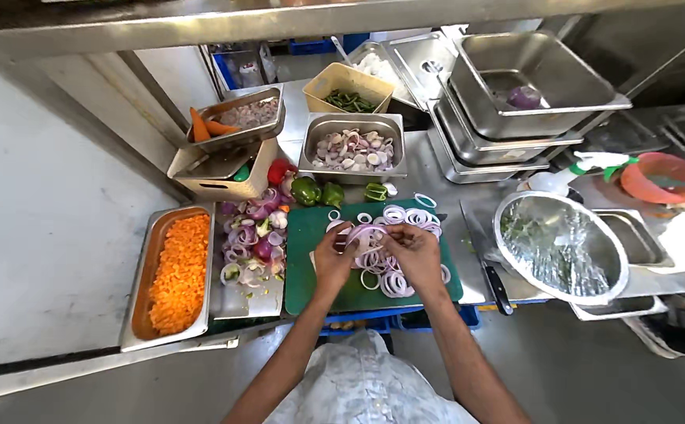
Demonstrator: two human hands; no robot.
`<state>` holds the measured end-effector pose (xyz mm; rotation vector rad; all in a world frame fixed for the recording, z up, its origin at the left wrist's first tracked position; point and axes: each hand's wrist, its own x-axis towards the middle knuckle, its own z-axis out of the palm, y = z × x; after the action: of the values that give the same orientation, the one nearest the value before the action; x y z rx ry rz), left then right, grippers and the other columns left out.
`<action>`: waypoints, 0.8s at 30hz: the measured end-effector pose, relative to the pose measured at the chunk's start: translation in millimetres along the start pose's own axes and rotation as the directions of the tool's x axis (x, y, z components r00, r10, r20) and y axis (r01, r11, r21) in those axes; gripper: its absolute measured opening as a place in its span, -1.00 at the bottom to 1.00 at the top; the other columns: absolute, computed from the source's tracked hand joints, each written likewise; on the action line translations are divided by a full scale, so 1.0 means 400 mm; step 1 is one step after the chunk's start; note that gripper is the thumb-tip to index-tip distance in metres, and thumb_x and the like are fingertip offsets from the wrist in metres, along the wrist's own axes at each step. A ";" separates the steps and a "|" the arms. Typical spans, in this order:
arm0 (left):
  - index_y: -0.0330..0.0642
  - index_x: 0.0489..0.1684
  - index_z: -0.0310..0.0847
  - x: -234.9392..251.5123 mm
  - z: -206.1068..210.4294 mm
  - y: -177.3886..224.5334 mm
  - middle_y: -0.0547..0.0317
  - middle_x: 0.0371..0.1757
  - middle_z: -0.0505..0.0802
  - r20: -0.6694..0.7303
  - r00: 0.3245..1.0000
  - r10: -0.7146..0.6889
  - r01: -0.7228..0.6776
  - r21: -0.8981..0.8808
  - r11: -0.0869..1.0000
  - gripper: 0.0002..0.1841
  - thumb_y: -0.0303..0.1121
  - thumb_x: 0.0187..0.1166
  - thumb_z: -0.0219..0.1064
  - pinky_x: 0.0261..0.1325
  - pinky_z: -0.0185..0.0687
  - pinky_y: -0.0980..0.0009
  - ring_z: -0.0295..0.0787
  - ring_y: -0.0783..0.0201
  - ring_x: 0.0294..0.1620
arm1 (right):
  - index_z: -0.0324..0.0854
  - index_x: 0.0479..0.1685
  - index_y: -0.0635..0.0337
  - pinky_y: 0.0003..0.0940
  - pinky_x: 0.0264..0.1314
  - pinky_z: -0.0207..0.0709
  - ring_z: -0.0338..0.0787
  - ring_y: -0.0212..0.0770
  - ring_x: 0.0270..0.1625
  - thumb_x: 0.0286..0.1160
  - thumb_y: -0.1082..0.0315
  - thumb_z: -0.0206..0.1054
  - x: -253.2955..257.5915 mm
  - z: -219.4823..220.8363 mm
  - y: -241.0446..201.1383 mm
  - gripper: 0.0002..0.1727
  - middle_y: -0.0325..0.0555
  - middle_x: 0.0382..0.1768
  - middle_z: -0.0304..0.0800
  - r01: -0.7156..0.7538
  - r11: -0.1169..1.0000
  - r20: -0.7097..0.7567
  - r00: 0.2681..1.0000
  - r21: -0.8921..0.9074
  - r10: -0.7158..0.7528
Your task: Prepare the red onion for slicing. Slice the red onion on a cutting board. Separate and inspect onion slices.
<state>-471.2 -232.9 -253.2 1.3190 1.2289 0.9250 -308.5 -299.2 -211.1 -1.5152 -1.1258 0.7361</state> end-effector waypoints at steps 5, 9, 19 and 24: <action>0.01 0.52 0.55 -0.007 0.025 0.032 -0.03 0.11 0.83 0.303 0.909 -0.285 0.366 -0.256 0.895 -0.61 -0.37 0.74 0.24 -0.27 0.78 0.25 0.82 0.14 -0.23 | 0.82 -0.08 0.20 -0.29 -0.38 0.81 0.84 -0.19 -0.44 0.41 0.38 0.59 0.043 -0.003 0.011 -0.82 -0.08 -0.34 0.89 -0.059 0.989 0.020 0.998 0.136 0.057; -0.13 0.34 0.63 0.008 0.053 0.011 0.03 0.10 0.80 0.373 0.881 -0.291 0.425 -0.354 0.833 -0.71 -0.38 0.79 0.13 -0.25 0.78 0.29 0.79 0.21 -0.27 | 0.85 -0.01 0.02 -0.27 -0.16 0.72 0.82 -0.27 -0.19 0.55 0.16 0.49 0.058 -0.018 0.029 -0.80 -0.24 -0.13 0.90 0.005 0.998 -0.077 0.997 -0.060 -0.009; -0.13 0.41 0.59 0.061 0.123 0.004 -0.02 0.27 0.80 0.375 0.905 -0.203 0.251 -0.085 0.964 -0.63 -0.22 0.91 -0.06 -0.02 0.85 0.09 0.88 0.08 -0.06 | 0.76 0.18 0.22 -0.22 -0.28 0.77 0.84 -0.15 -0.30 0.41 0.44 0.56 0.042 -0.100 0.128 -0.66 -0.02 -0.17 0.89 -0.333 0.924 -0.105 0.929 0.187 0.356; -0.08 0.65 0.44 0.055 0.113 0.008 -0.11 0.55 0.61 0.330 0.941 -0.071 -0.099 0.472 0.876 -0.41 -0.24 0.59 0.40 0.36 0.67 -0.13 0.69 -0.09 0.38 | 0.78 0.13 0.18 -0.19 -0.22 0.79 0.86 -0.21 -0.31 0.44 0.39 0.56 0.026 -0.178 0.151 -0.70 -0.09 -0.20 0.92 -0.212 0.977 -0.358 0.912 -0.001 0.198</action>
<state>-422.8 -219.6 -258.9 1.7983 1.2163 0.3722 -224.7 -316.5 -250.3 -1.7365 -0.7186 0.5486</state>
